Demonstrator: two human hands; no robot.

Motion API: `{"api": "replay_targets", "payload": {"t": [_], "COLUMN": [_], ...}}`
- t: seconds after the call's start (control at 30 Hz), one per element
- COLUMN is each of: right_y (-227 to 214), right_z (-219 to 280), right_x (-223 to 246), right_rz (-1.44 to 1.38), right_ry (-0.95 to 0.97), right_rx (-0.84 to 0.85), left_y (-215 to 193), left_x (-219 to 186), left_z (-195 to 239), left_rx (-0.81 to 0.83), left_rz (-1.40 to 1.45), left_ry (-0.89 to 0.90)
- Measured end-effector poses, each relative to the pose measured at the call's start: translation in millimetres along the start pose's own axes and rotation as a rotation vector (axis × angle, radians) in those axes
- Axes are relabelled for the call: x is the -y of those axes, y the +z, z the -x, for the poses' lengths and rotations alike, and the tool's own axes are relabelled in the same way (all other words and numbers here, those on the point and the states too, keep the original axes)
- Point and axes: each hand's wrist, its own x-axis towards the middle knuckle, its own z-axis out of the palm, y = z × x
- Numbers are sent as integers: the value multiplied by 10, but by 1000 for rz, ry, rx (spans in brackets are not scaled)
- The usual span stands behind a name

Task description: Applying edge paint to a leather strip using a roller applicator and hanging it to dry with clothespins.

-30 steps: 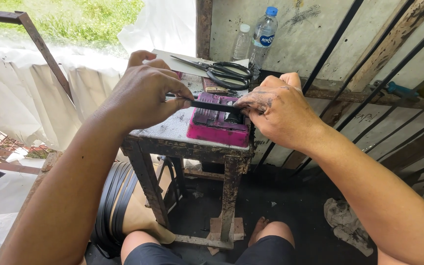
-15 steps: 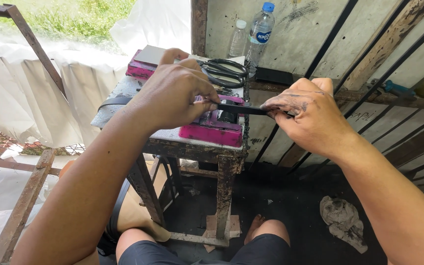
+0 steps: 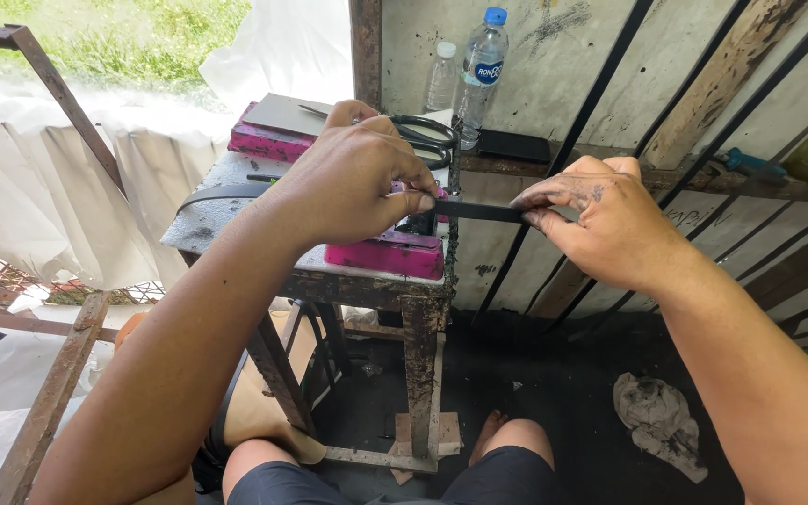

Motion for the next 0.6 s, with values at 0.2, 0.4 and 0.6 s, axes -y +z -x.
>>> {"api": "replay_targets", "payload": {"t": [0.2,0.4,0.6], "right_y": [-184,-345,-396], "right_z": [-38,-18,-15], "right_x": [137,457,581], "right_rz": [11,-234,-349], "right_ry": [-29,70,86], "right_rx": [66,138,182], "left_y": [-128,-147,-144], "left_x": [-38,-7,-24], "left_z": [8,41,72], "left_rx": [28,8,4], "left_rz": [91,123,129], "left_ry": [-75,-55,-39]}}
